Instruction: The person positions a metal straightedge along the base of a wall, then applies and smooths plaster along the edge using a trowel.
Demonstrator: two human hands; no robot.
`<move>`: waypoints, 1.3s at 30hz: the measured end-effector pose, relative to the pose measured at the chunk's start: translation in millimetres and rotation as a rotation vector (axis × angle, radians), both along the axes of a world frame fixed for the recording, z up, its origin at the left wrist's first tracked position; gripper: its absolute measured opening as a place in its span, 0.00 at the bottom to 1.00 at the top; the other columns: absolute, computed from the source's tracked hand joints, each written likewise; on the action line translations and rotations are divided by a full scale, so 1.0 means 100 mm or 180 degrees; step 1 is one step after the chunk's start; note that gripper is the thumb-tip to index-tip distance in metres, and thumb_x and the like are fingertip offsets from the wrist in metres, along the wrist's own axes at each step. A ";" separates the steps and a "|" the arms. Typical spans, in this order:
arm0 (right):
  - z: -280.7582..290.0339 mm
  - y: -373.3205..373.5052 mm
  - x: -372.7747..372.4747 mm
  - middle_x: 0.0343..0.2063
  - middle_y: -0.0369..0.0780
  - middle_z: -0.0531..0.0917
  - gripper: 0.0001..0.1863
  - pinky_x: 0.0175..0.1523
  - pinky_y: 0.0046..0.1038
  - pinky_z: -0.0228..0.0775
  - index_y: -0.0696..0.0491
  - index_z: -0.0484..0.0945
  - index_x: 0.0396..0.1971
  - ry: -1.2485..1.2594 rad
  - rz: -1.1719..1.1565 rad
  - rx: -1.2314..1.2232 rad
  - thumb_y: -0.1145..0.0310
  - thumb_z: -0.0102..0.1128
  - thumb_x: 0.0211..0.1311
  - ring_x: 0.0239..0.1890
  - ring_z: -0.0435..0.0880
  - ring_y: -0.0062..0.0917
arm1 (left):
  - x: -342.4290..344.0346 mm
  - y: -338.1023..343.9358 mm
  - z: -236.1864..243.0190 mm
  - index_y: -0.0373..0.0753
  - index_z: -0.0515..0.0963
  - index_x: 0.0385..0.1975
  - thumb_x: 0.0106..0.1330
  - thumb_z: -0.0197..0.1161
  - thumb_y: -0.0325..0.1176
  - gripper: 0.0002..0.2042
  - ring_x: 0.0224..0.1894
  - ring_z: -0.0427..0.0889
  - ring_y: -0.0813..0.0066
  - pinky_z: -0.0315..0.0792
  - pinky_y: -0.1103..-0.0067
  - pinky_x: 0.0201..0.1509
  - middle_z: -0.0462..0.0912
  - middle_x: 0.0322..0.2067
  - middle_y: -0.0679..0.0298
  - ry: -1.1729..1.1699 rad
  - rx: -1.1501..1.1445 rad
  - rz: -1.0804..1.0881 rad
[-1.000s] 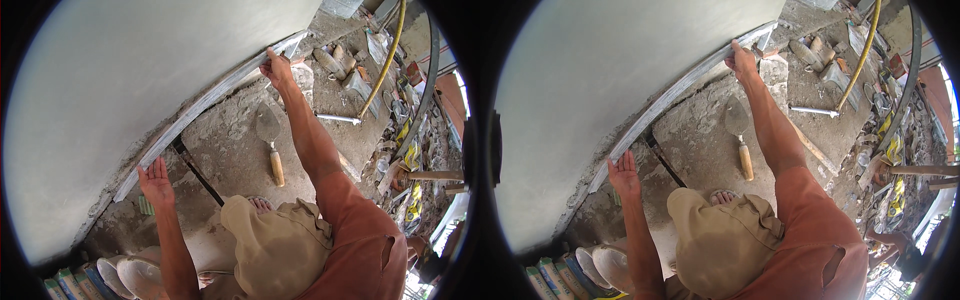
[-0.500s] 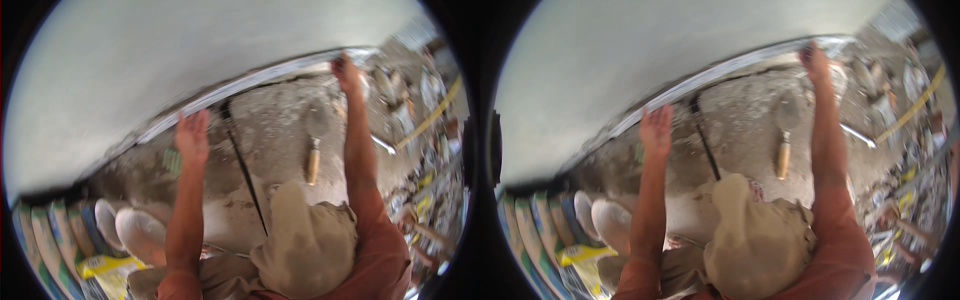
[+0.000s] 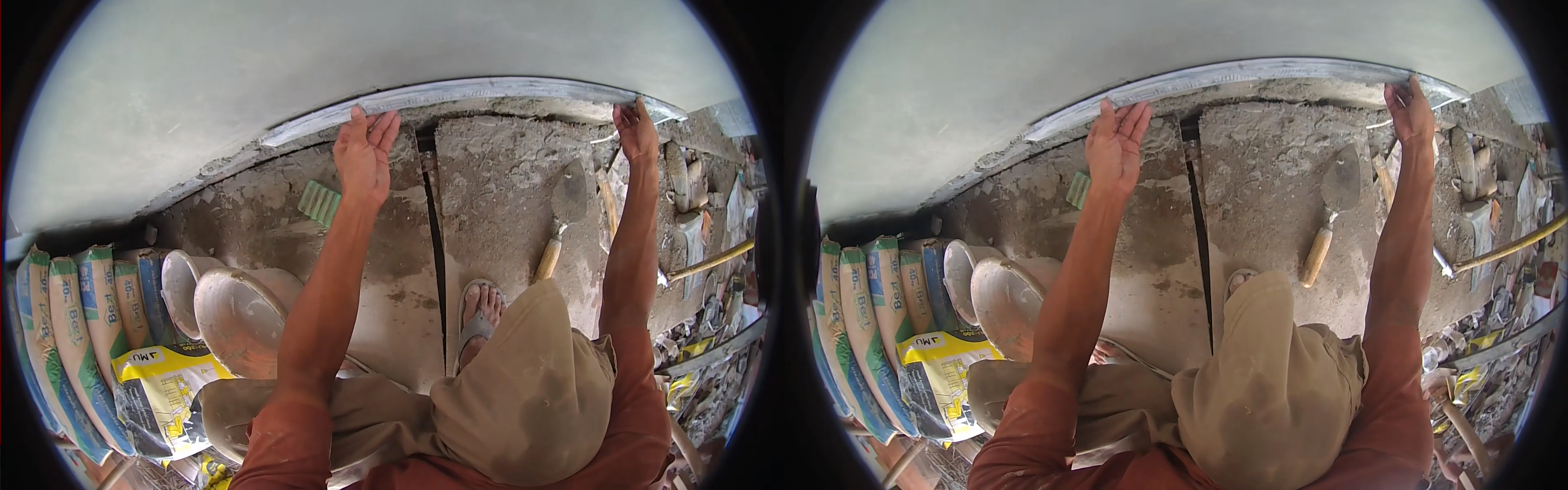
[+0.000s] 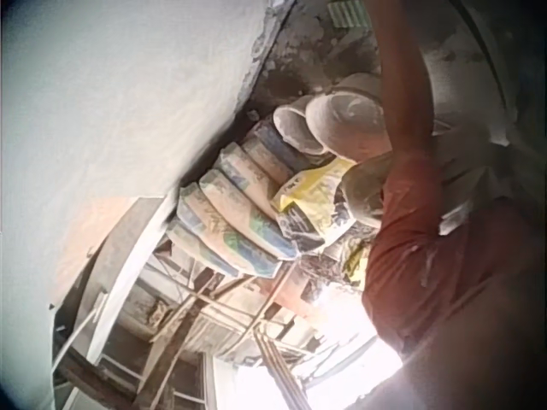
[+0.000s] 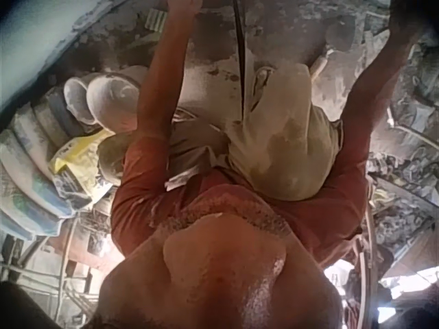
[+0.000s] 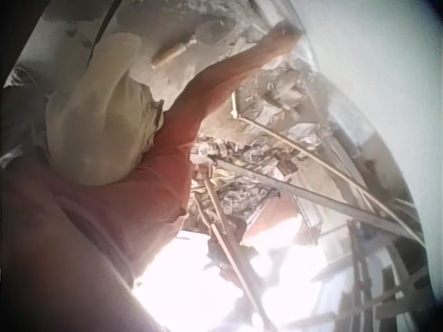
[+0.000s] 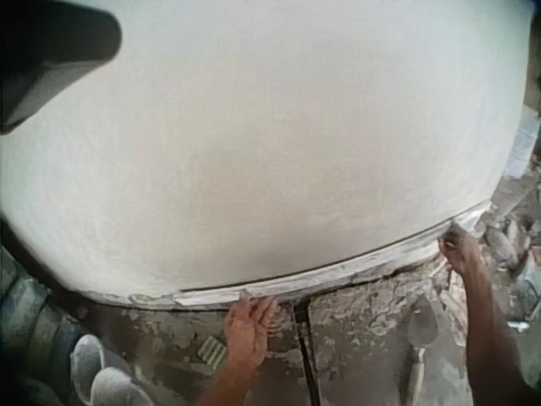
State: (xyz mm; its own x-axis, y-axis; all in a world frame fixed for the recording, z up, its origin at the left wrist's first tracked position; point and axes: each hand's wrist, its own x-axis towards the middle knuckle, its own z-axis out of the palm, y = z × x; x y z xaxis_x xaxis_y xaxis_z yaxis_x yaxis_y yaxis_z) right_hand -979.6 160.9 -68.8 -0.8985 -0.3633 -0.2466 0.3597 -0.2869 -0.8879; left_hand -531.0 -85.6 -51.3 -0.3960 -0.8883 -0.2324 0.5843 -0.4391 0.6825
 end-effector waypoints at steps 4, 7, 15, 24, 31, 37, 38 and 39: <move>-0.04 -0.01 -0.04 0.47 0.50 0.71 0.21 0.53 0.32 0.82 0.65 0.67 0.56 0.0048 0.0044 0.0048 0.64 0.54 0.76 0.48 0.76 0.35 | 0.01 -0.02 -0.02 0.27 0.64 0.46 0.75 0.59 0.35 0.17 0.57 0.79 0.47 0.77 0.57 0.67 0.72 0.48 0.45 -0.0039 -0.0022 -0.0024; -0.06 0.03 -0.09 0.47 0.51 0.71 0.21 0.53 0.33 0.82 0.65 0.66 0.57 0.0055 0.0090 0.0041 0.64 0.54 0.76 0.48 0.76 0.36 | -0.02 -0.01 -0.02 0.27 0.64 0.46 0.75 0.58 0.34 0.15 0.57 0.79 0.47 0.77 0.57 0.67 0.73 0.47 0.45 -0.0069 -0.0048 -0.0019; -0.07 0.01 -0.17 0.49 0.51 0.71 0.23 0.54 0.33 0.81 0.65 0.65 0.58 0.0008 0.0065 0.0059 0.63 0.56 0.75 0.50 0.76 0.36 | -0.05 -0.06 -0.02 0.26 0.64 0.46 0.75 0.58 0.33 0.15 0.53 0.81 0.49 0.81 0.59 0.62 0.73 0.47 0.45 0.0038 -0.0089 -0.0032; -0.08 0.00 -0.15 0.51 0.50 0.71 0.23 0.55 0.33 0.81 0.64 0.66 0.59 0.0126 0.0060 0.0100 0.63 0.55 0.76 0.51 0.76 0.36 | -0.04 -0.06 0.01 0.26 0.63 0.46 0.75 0.58 0.34 0.16 0.53 0.81 0.50 0.82 0.60 0.61 0.72 0.47 0.46 -0.0060 -0.0107 -0.0018; -0.10 0.03 -0.19 0.51 0.51 0.70 0.22 0.55 0.32 0.81 0.64 0.66 0.59 0.0099 0.0100 0.0061 0.63 0.55 0.75 0.50 0.76 0.36 | -0.07 -0.05 -0.01 0.26 0.64 0.46 0.75 0.58 0.34 0.16 0.54 0.81 0.49 0.81 0.59 0.62 0.72 0.47 0.45 -0.0096 -0.0029 -0.0022; -0.06 0.01 -0.13 0.48 0.50 0.70 0.23 0.53 0.31 0.83 0.65 0.66 0.58 0.0025 0.0075 0.0008 0.64 0.57 0.74 0.49 0.76 0.36 | -0.07 -0.04 0.00 0.27 0.64 0.45 0.75 0.59 0.34 0.15 0.54 0.81 0.49 0.80 0.59 0.64 0.73 0.48 0.44 -0.0080 -0.0039 0.0026; -0.06 0.01 -0.12 0.48 0.50 0.70 0.23 0.53 0.31 0.83 0.65 0.66 0.58 0.0027 0.0062 0.0006 0.64 0.57 0.74 0.49 0.76 0.36 | -0.07 -0.05 -0.01 0.27 0.64 0.45 0.75 0.59 0.34 0.15 0.54 0.81 0.49 0.80 0.59 0.64 0.73 0.47 0.44 -0.0060 -0.0037 0.0011; -0.06 0.01 -0.12 0.48 0.50 0.70 0.23 0.52 0.31 0.83 0.65 0.66 0.57 0.0029 0.0073 0.0008 0.64 0.57 0.74 0.49 0.76 0.36 | -0.07 -0.05 -0.01 0.27 0.64 0.45 0.75 0.59 0.34 0.15 0.54 0.81 0.49 0.79 0.58 0.64 0.73 0.47 0.44 -0.0040 -0.0037 -0.0003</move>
